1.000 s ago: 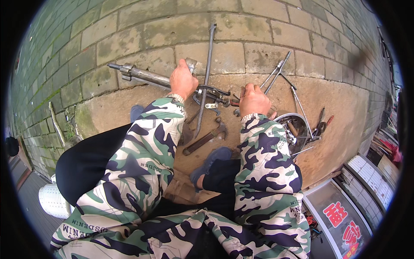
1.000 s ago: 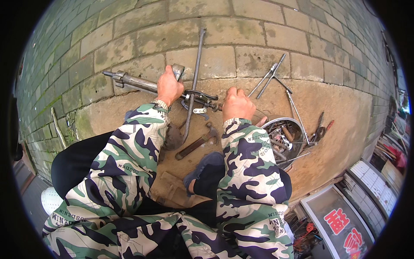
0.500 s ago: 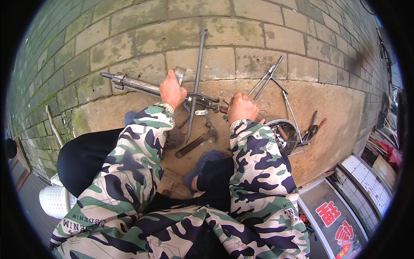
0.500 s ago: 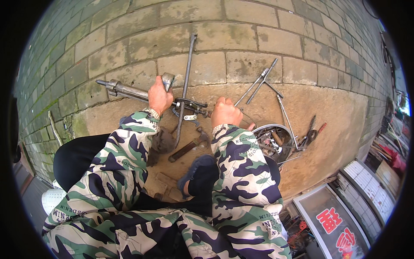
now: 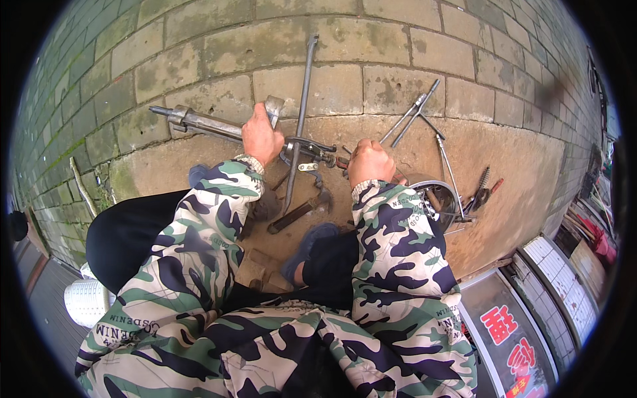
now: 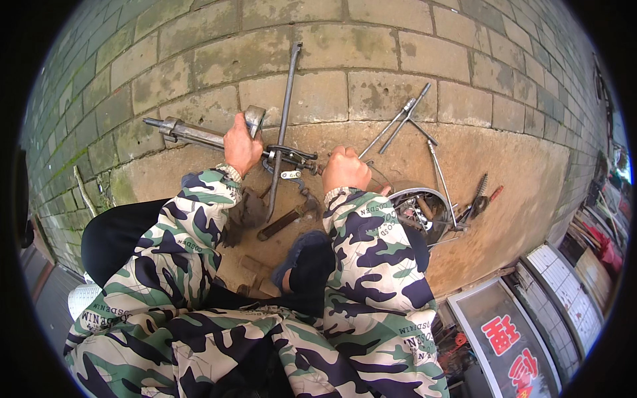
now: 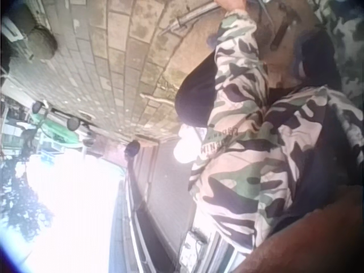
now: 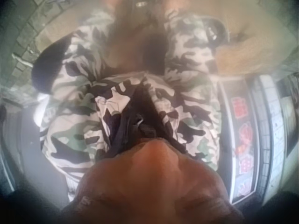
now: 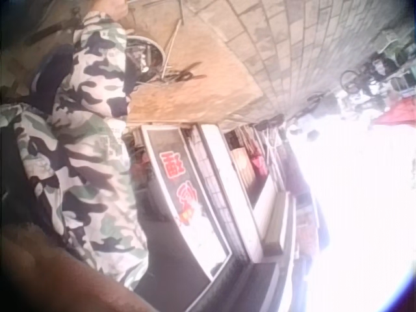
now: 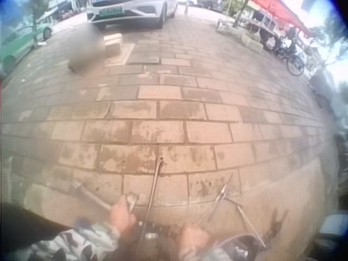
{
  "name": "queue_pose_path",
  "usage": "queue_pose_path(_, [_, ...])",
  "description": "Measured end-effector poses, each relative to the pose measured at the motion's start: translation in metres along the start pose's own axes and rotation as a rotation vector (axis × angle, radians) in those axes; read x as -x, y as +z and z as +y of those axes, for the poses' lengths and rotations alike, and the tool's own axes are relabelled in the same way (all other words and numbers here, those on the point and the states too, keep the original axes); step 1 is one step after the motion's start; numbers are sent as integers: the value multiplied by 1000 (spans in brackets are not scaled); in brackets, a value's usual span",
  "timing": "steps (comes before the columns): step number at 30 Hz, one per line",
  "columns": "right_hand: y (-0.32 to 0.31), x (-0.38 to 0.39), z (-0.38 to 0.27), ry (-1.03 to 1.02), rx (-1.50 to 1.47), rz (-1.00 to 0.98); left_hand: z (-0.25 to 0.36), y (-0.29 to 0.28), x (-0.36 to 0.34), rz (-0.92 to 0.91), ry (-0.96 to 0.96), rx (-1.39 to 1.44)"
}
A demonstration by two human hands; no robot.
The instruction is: The person sits on the ground and uses a hammer, wrench, and pliers to disassemble and adjust a mechanical assembly. They strike components with the hammer, loosen fasteners with the wrench, and manipulate parts with pliers, occasionally wiping the assembly with a cloth.
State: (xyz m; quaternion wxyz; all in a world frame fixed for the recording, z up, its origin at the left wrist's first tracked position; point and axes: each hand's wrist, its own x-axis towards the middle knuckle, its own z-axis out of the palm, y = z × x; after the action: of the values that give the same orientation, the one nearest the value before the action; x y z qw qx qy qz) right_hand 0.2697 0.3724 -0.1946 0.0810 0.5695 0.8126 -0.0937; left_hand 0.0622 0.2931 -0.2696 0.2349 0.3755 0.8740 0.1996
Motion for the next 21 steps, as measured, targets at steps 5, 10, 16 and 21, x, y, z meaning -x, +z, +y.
queue_pose_path(5, [-7, 2, -4, 19, -24, -39, -2, 0, 2, 5, 16, -17])
queue_pose_path(10, [-4, -1, 0, 44, -33, -84, -6, 5, 4, 34, 46, 0])
queue_pose_path(16, [-9, -14, -6, 53, 11, -165, -8, 0, 3, 29, 39, 32])
queue_pose_path(21, [-14, -13, -5, 88, -1, -198, -2, -1, 1, -18, 14, 12])
